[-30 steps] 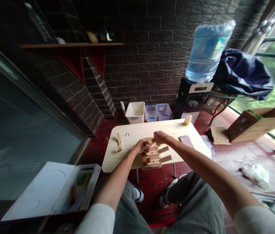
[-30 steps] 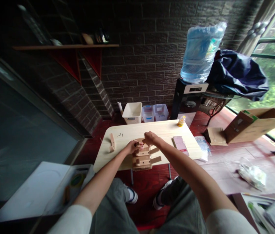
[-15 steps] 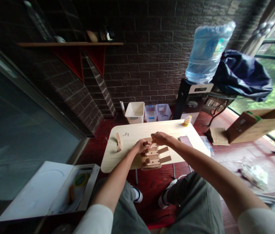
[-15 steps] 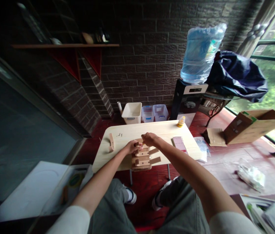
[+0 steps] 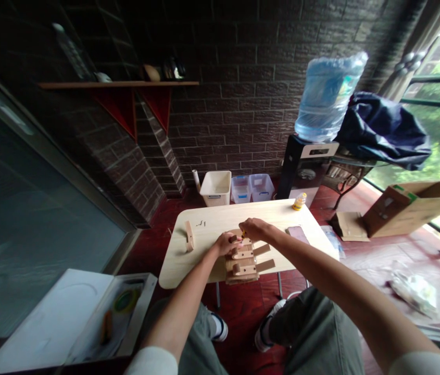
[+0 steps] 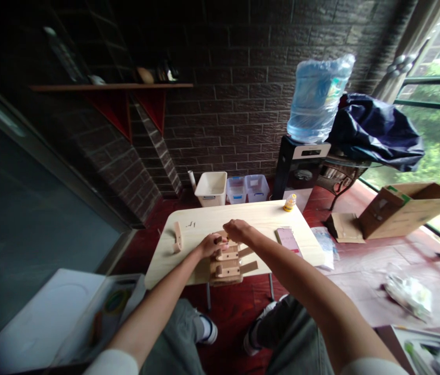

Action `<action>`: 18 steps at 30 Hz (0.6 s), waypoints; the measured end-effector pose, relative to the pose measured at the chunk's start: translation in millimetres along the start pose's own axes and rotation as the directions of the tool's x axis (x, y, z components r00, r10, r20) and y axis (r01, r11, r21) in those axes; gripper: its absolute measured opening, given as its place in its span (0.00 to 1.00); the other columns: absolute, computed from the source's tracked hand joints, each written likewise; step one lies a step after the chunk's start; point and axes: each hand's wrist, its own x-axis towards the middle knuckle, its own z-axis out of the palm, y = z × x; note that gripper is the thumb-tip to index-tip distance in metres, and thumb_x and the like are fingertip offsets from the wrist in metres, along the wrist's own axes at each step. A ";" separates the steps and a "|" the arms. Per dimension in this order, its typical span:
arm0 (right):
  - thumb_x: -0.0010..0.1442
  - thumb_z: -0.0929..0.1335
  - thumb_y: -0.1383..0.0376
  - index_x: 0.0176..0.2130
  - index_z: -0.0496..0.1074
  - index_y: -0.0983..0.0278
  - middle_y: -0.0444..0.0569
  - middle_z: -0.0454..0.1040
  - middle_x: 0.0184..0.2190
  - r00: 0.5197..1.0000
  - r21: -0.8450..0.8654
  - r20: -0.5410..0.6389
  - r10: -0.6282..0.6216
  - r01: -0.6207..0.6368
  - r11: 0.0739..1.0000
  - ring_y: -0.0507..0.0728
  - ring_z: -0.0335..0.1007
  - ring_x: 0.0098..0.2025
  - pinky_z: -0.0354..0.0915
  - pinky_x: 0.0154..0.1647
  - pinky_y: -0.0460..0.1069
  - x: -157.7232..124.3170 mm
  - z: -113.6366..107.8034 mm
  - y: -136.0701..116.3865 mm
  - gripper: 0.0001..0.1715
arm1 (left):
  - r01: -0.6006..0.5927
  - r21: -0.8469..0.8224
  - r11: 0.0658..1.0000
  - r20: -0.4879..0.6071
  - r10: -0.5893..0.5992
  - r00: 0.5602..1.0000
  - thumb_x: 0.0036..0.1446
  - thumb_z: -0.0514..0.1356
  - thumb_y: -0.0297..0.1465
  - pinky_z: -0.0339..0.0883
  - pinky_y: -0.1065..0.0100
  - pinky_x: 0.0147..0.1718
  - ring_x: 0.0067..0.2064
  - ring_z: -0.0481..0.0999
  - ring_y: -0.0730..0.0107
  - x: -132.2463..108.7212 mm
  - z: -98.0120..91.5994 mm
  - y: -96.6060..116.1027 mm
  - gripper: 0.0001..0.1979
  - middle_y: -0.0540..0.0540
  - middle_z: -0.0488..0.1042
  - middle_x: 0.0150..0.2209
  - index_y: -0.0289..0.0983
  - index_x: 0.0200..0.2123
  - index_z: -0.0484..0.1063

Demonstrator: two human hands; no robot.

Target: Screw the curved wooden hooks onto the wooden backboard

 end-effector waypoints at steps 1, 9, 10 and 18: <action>0.64 0.66 0.64 0.50 0.75 0.68 0.61 0.80 0.43 1.000 -0.013 -0.014 0.004 -0.004 1.000 0.61 0.78 0.43 0.69 0.38 0.48 1.3 1.9 0.9 0.17 | 0.006 0.003 1.000 0.001 -0.006 1.000 0.47 0.67 0.42 0.70 0.65 0.41 0.40 0.78 0.61 0.2 -0.2 -0.3 0.18 0.45 0.80 0.38 0.37 0.38 0.82; 0.64 0.66 0.54 0.42 0.79 0.71 0.62 0.81 0.39 0.959 0.179 0.112 0.260 -0.277 0.944 0.61 0.79 0.40 0.68 0.35 0.46 12.0 7.7 5.2 0.23 | 0.066 -0.133 0.989 -0.008 -0.068 0.998 0.45 0.69 0.40 0.69 0.63 0.39 0.41 0.78 0.57 1.1 8.5 -5.5 0.20 0.40 0.80 0.41 0.32 0.39 0.81; 0.64 0.66 0.54 0.42 0.79 0.71 0.62 0.81 0.39 0.952 0.204 0.135 0.275 -0.298 0.932 0.60 0.79 0.39 0.67 0.34 0.46 10.6 6.9 6.5 0.23 | 0.067 -0.141 0.988 -0.016 -0.070 0.997 0.44 0.70 0.39 0.69 0.63 0.40 0.42 0.78 0.56 1.0 8.9 -5.1 0.20 0.40 0.80 0.41 0.32 0.39 0.81; 0.63 0.67 0.61 0.50 0.73 0.64 0.55 0.80 0.41 0.998 0.103 0.044 0.036 -0.041 0.994 0.57 0.77 0.40 0.64 0.33 0.45 1.5 9.6 14.9 0.17 | 0.018 -0.039 0.999 0.004 -0.018 1.000 0.48 0.68 0.42 0.68 0.64 0.40 0.39 0.78 0.59 0.1 4.2 -2.4 0.19 0.44 0.80 0.38 0.35 0.39 0.82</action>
